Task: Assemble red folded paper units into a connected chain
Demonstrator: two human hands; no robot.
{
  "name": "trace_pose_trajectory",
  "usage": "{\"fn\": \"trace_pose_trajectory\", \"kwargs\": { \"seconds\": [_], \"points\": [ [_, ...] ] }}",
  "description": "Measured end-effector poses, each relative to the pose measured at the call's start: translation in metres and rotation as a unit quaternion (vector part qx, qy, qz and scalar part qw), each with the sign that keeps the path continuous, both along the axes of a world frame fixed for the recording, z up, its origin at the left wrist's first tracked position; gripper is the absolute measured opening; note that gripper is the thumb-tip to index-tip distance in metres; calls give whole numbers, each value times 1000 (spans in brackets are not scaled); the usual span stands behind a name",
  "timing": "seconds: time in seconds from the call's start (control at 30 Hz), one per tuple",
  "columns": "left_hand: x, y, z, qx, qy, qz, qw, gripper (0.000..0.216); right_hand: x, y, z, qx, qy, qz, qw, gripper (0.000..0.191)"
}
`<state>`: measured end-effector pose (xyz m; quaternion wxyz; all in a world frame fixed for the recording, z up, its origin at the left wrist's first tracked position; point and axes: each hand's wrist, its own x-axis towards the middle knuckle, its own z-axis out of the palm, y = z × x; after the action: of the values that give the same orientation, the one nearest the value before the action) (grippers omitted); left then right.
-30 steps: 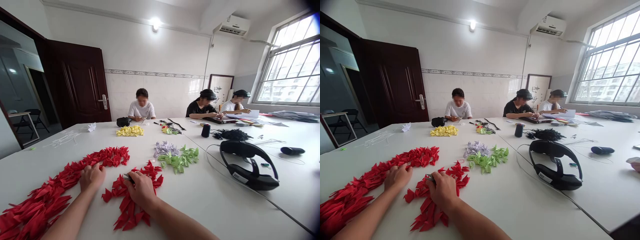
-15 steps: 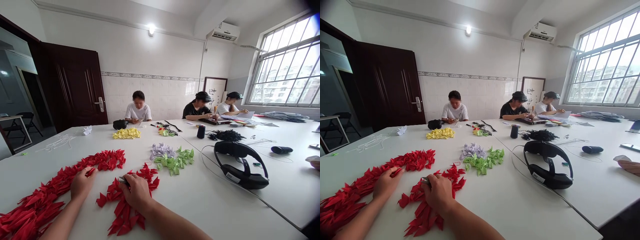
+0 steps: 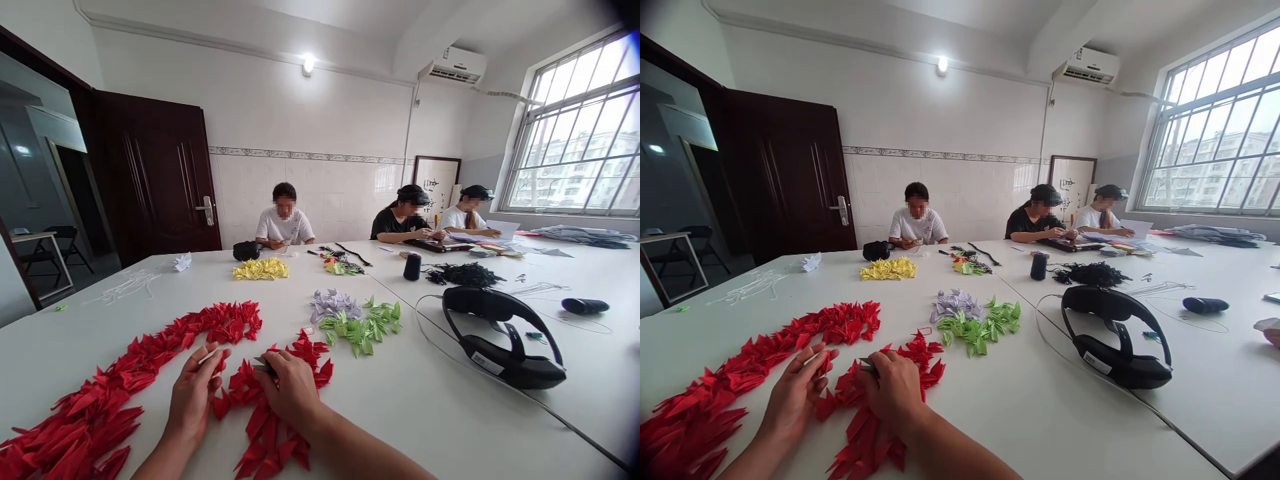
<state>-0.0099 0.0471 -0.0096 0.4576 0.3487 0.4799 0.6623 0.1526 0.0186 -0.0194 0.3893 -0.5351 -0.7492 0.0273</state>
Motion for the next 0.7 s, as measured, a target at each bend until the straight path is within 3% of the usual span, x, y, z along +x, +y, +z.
{"fn": "trace_pose_trajectory", "kwargs": {
  "seconds": [0.1, 0.3, 0.5, 0.7],
  "points": [
    [3, -3, 6, 19, -63, -29, 997, 43, -1, 1, -2, 3, 10, 7, 1000, 18],
    [6, -10, 11, -8, -160, -111, 981, 11, -6, 0, -6, 6, 29, 55, 998, 23],
    [10, -16, 13, -45, -231, -137, 962, 27, -7, -4, -5, 4, 2, 75, 997, 25],
    [13, -18, 10, -63, -222, -183, 956, 15, -8, -6, -4, 6, -13, 86, 996, 26]
  ]
}}
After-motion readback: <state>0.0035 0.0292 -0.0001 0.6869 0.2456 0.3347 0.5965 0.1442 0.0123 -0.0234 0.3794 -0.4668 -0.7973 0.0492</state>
